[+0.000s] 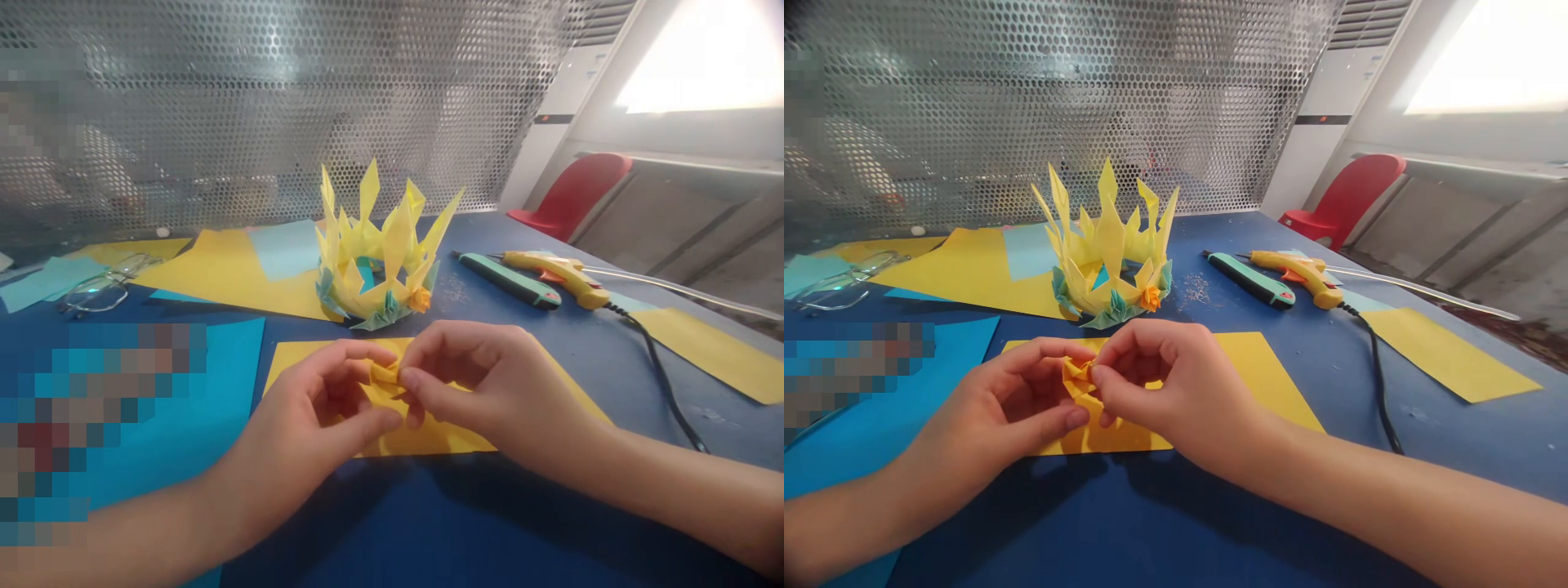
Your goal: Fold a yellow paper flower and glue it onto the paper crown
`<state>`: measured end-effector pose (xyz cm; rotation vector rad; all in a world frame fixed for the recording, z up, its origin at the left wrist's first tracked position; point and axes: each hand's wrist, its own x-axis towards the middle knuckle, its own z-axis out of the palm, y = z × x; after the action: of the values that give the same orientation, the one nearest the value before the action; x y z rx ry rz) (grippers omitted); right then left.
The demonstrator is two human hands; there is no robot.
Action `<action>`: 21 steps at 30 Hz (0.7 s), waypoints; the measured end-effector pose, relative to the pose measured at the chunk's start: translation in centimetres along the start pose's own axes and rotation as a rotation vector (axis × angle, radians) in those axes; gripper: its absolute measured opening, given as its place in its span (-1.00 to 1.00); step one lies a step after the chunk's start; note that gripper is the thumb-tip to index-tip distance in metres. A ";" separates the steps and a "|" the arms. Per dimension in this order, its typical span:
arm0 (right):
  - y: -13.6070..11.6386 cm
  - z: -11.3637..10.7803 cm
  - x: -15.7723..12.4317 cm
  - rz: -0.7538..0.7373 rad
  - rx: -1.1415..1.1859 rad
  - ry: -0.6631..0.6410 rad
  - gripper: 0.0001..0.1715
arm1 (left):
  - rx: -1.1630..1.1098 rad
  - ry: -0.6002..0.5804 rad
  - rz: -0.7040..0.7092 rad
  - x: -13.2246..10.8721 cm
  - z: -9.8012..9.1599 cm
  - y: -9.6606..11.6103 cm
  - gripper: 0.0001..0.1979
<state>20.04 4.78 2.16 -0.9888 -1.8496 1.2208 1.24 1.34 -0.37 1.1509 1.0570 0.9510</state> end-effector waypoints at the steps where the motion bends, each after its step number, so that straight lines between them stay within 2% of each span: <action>1: 0.0 0.0 0.0 0.037 0.065 -0.021 -0.89 | 0.020 -0.005 0.005 0.0 0.0 0.0 -0.71; 5: 0.0 0.0 0.1 0.138 0.215 -0.075 -0.86 | 0.103 -0.031 0.004 -0.2 0.0 0.1 -0.68; 10: -0.2 0.0 0.1 0.121 0.068 -0.061 -0.90 | 0.290 -0.049 0.120 -0.1 -0.1 0.4 -0.67; 13: -0.1 0.0 0.0 0.026 -0.055 -0.033 -0.89 | 0.273 -0.065 0.146 -0.1 -0.1 0.3 -0.70; 17: 0.1 -0.1 -0.2 -0.196 -0.284 0.041 -0.86 | 0.094 0.021 0.083 -0.1 -0.1 0.0 -0.69; 21: 0.2 -0.2 -0.4 -0.329 -0.385 0.065 -0.87 | 0.013 0.032 0.074 0.1 -0.1 -0.1 -0.85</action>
<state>20.47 4.57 1.99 -0.8613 -2.1378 0.6449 1.18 1.39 -0.53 1.1958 1.0539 1.0244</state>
